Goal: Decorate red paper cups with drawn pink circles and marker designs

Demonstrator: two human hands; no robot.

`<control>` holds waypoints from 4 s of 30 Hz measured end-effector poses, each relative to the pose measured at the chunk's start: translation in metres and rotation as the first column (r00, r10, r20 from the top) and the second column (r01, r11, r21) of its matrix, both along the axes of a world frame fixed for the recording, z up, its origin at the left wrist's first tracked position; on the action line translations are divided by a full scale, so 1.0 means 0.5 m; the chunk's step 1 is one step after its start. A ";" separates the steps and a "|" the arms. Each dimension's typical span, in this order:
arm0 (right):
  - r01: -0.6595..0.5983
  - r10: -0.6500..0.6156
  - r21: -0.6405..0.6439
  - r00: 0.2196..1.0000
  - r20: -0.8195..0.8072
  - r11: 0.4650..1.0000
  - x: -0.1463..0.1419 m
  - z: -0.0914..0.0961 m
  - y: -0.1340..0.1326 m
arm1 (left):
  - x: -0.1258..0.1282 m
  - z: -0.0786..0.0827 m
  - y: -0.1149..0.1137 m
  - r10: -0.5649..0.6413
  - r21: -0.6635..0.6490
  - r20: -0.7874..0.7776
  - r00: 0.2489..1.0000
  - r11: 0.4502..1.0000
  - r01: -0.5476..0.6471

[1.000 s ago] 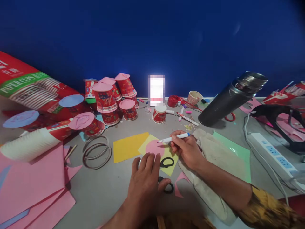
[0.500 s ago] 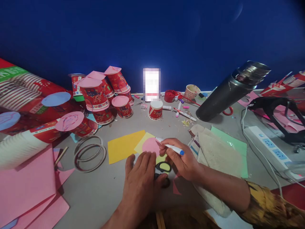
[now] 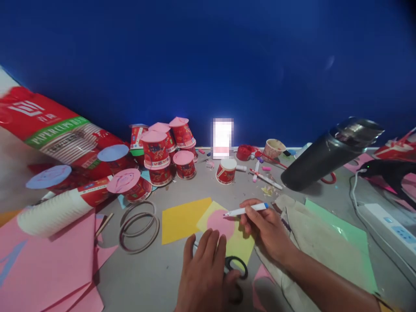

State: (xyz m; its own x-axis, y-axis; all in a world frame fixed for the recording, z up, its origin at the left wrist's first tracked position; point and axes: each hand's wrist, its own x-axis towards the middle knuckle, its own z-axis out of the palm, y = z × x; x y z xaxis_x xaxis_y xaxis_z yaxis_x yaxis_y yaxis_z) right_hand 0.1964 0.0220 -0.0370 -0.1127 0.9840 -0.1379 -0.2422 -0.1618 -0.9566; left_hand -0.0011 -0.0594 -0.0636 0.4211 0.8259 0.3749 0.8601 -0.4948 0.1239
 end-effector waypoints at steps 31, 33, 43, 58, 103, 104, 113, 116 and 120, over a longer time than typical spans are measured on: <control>0.017 -0.061 -0.213 0.978 -0.202 0.977 0.001 0.020 0.035 | 0.007 0.036 0.004 0.045 -0.045 0.008 0.999 0.998 -0.044; 0.013 -0.065 -0.236 0.975 -0.212 0.972 0.001 0.020 0.036 | 0.006 0.036 0.004 0.042 -0.042 0.011 0.999 0.998 -0.042; 0.016 -0.060 -0.241 0.983 -0.175 0.971 0.001 0.030 0.034 | 0.003 0.024 0.003 0.053 -0.110 0.011 0.999 0.993 -0.051; 0.033 -0.060 -0.223 0.991 -0.116 0.974 -0.023 0.021 0.010 | 0.016 0.035 0.001 0.094 -0.106 0.044 0.995 0.990 -0.089; -0.343 -0.068 0.473 0.748 0.660 0.812 -0.005 0.009 -0.024 | 0.011 0.045 0.000 0.079 -0.158 0.085 0.993 0.985 -0.065; -0.351 -0.065 0.471 0.743 0.666 0.809 -0.005 0.011 -0.024 | 0.011 0.046 0.001 0.076 -0.164 0.085 0.993 0.984 -0.062; -0.368 -0.064 0.448 0.711 0.701 0.815 -0.007 0.009 -0.022 | 0.010 0.045 0.001 0.070 -0.167 0.078 0.994 0.984 -0.056; -0.367 -0.070 0.451 0.707 0.703 0.814 -0.007 0.009 -0.021 | 0.010 0.046 0.002 0.073 -0.179 0.076 0.994 0.982 -0.058; -0.367 -0.075 0.457 0.708 0.702 0.810 -0.009 0.013 -0.019 | 0.013 0.045 0.002 0.083 -0.149 0.095 0.992 0.987 -0.068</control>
